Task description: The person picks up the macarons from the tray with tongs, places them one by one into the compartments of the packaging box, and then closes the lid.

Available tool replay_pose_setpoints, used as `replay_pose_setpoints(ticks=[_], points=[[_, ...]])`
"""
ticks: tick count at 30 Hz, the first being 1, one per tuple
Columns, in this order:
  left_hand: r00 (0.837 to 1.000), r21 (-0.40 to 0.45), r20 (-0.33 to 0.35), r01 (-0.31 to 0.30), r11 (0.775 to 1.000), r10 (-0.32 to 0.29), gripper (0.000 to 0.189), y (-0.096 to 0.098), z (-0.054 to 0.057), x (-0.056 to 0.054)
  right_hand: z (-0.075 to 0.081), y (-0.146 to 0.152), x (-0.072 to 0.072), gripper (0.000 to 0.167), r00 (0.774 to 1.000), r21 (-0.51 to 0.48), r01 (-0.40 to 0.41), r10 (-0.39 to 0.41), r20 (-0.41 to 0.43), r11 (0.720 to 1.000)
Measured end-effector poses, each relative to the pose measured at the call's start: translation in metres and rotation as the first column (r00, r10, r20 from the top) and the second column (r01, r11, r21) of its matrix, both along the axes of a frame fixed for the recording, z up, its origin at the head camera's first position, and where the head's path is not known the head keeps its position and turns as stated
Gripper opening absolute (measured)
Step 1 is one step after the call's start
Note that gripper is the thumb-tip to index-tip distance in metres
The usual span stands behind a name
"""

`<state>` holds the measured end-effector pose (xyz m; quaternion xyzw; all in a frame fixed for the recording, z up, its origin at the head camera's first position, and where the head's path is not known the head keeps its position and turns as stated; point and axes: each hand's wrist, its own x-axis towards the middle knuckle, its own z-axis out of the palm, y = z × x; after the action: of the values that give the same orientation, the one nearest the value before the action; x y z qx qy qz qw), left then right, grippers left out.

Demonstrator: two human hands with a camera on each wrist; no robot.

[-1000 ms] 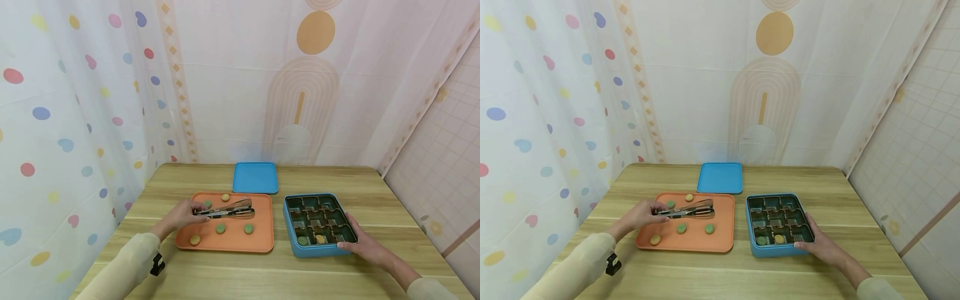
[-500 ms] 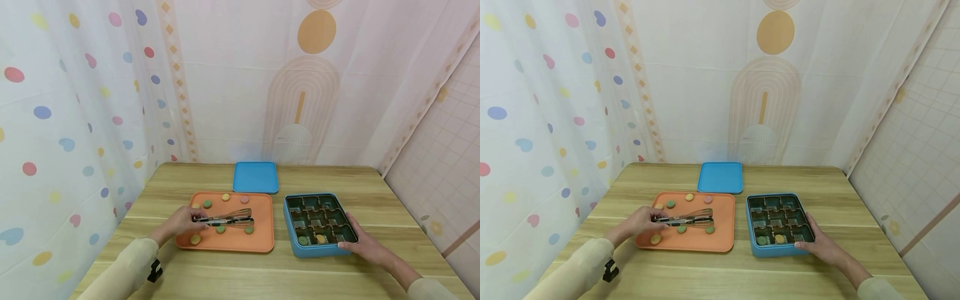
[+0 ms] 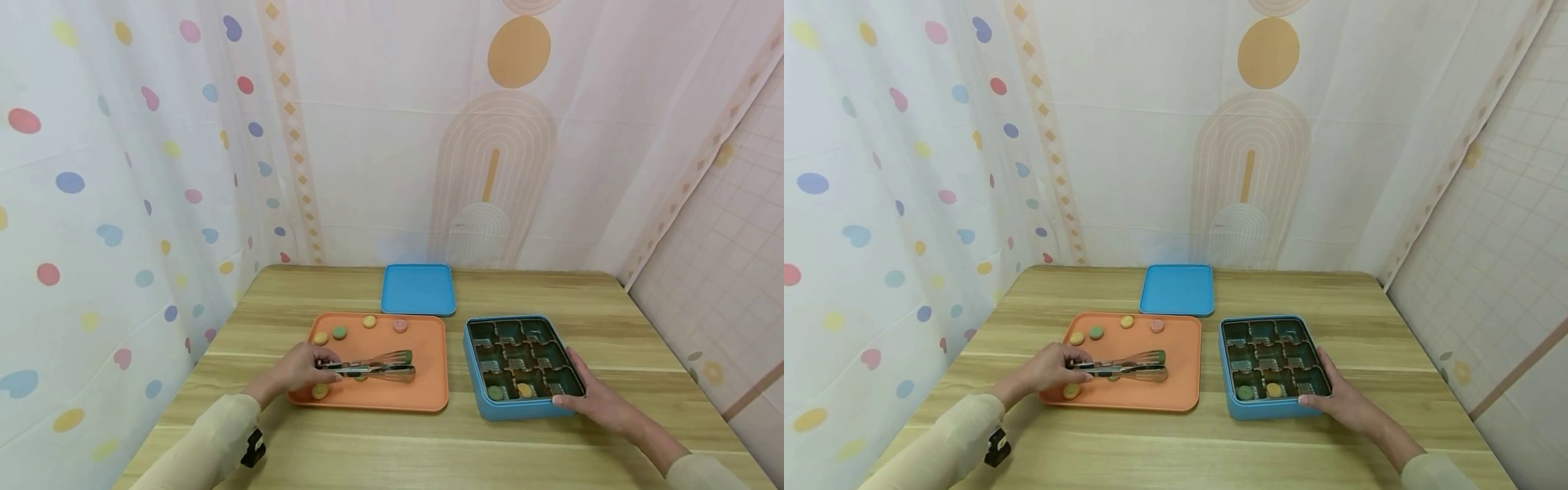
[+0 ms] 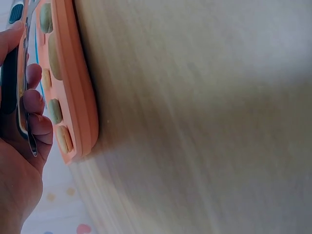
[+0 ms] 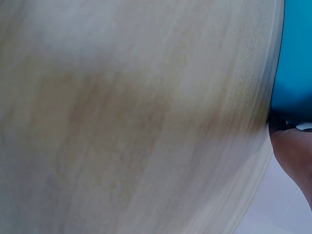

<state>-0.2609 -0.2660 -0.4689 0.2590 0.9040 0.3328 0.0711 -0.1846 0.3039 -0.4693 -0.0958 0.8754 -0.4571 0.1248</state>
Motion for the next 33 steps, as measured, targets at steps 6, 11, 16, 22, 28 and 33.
replay_pose_setpoints(ticks=[6, 11, 16, 22, 28, 33], points=[[1.0, -0.019, -0.012, -0.004, 1.0, 0.004, 0.014, 0.0002, -0.0021, -0.0003, 0.0, 0.0001, 0.0001, 0.102, 1.0, -0.006, 0.0, 0.0, -0.006, 1.0], [1.0, -0.016, -0.012, -0.02, 1.0, 0.02, 0.011, 0.0005, -0.0024, -0.001, 0.0006, -0.0002, 0.0006, 0.102, 1.0, -0.017, -0.001, 0.001, -0.01, 1.0], [1.0, 0.005, -0.007, -0.023, 1.0, 0.023, 0.009, 0.0006, -0.0003, -0.0007, 0.0016, -0.0008, 0.001, 0.103, 1.0, -0.005, 0.001, -0.001, -0.012, 1.0], [0.999, 0.015, -0.004, -0.044, 0.999, 0.044, 0.007, 0.0007, -0.0002, -0.0006, 0.0015, -0.0011, 0.0012, 0.103, 1.0, 0.003, 0.006, -0.006, -0.009, 1.0], [0.998, 0.024, 0.005, -0.061, 0.998, 0.061, 0.007, 0.0013, -0.001, -0.0014, 0.001, -0.0007, 0.0012, 0.103, 1.0, -0.014, 0.007, -0.007, -0.001, 1.0], [0.995, 0.041, 0.041, -0.095, 0.995, 0.093, 0.008, 0.0033, 0.0023, -0.002, 0.0009, -0.0001, 0.0007, 0.102, 1.0, -0.014, 0.0, 0.0, -0.007, 1.0]])
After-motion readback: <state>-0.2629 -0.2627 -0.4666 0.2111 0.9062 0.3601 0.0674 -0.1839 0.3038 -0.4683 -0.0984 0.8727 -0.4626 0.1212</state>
